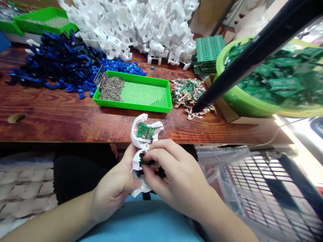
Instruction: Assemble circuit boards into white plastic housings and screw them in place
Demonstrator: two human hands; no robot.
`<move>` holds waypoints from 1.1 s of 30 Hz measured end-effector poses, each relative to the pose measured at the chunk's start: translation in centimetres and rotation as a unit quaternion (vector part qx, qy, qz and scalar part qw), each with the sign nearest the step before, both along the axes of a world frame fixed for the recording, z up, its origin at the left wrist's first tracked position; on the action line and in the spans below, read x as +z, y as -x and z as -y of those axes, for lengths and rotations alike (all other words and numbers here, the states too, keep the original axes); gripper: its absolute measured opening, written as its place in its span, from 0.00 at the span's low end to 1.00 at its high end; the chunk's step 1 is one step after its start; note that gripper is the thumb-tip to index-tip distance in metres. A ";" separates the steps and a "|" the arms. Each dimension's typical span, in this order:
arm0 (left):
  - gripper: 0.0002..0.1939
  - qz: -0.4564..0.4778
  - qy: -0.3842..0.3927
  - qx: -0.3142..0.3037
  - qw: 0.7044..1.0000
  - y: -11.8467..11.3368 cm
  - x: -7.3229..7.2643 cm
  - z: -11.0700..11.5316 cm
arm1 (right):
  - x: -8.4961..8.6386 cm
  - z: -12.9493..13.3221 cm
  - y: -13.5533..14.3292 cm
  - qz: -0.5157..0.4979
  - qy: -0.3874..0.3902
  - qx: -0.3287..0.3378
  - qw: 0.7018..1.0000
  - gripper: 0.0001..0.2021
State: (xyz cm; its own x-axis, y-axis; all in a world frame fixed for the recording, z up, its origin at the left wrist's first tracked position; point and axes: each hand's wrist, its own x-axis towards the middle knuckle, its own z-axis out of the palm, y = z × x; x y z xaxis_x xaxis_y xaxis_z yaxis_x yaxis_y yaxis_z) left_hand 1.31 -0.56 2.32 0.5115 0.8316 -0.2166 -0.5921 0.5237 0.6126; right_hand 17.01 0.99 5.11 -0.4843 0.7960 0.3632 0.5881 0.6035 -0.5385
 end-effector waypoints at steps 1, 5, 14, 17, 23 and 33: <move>0.32 0.008 0.005 0.001 1.000 -0.1 0.2 0.0 | -0.1 -0.1 0.0 0.003 0.000 0.002 1.000 0.03; 0.33 0.035 0.017 0.023 0.999 -0.2 -0.1 -0.3 | -0.5 -0.2 0.0 0.008 -0.020 0.003 1.000 0.04; 0.40 -0.007 0.015 0.056 0.998 -0.1 -1.0 -0.5 | -1.2 0.2 -0.1 -0.030 -0.065 -0.032 0.997 0.10; 0.39 -0.026 0.013 0.052 0.998 -0.2 -0.5 -0.5 | -1.4 0.3 -0.2 -0.037 -0.077 -0.038 0.996 0.12; 0.37 -0.051 -0.003 0.054 0.997 -0.2 -0.6 -0.5 | -1.6 0.4 -0.3 -0.042 -0.092 -0.063 0.993 0.13; 0.29 -0.064 -0.002 0.064 0.996 -0.2 -0.2 0.0 | -2.0 0.4 -0.2 -0.060 -0.092 -0.069 0.992 0.11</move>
State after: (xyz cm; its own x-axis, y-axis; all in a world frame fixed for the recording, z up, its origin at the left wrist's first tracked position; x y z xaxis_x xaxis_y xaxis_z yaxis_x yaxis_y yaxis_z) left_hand 1.56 -0.60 2.11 0.3700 0.8891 -0.2695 -0.5699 0.4463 0.6899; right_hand 17.22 0.54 3.14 -0.3203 0.7667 0.5564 0.6102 0.6162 -0.4979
